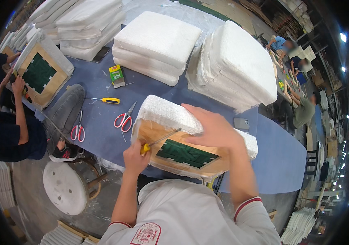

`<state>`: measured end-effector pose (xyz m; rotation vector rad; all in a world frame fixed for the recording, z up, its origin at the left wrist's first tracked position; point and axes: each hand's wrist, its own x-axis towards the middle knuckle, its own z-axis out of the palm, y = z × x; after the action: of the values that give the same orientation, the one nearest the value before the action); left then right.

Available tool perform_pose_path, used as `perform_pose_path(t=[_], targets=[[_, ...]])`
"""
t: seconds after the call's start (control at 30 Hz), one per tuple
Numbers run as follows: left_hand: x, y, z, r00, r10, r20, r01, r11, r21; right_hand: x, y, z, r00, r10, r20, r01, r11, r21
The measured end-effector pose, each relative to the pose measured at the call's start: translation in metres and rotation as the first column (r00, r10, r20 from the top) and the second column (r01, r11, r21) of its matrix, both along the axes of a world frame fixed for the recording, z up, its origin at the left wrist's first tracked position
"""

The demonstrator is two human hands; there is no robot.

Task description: The person assembles a cushion by stapling white fabric to a wooden frame with a green insert. They repeatedly fold the fabric edges, staple them, trim excess with a utility knife, and flip the cushion to work on different sides. The finished cushion is placed on a stack of similar cushions.

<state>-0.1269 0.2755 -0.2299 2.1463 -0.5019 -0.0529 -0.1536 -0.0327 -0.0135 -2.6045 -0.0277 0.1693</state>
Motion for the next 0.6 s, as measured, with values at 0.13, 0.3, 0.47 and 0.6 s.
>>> perform_pose_path(t=[0.13,0.3,0.47,0.6], targets=[[0.0,0.013,0.021,0.95,-0.303,-0.07,0.268,0.912,-0.309,-0.007,-0.039,0.007,0.982,0.078,-0.174,-0.045,0.981,0.188],[0.006,0.005,0.009,0.857,-0.499,-0.131,0.426,0.827,-0.367,-0.012,-0.037,0.008,0.973,-0.042,-0.226,0.051,0.998,0.033],[0.007,-0.001,-0.032,0.283,-0.77,-0.571,0.05,0.607,-0.793,-0.007,-0.041,0.001,0.982,-0.019,-0.19,0.03,0.998,0.054],[-0.007,-0.022,-0.038,0.924,-0.327,-0.198,0.188,0.84,-0.509,-0.008,-0.045,-0.003,0.98,-0.049,-0.191,0.056,0.998,0.027]])
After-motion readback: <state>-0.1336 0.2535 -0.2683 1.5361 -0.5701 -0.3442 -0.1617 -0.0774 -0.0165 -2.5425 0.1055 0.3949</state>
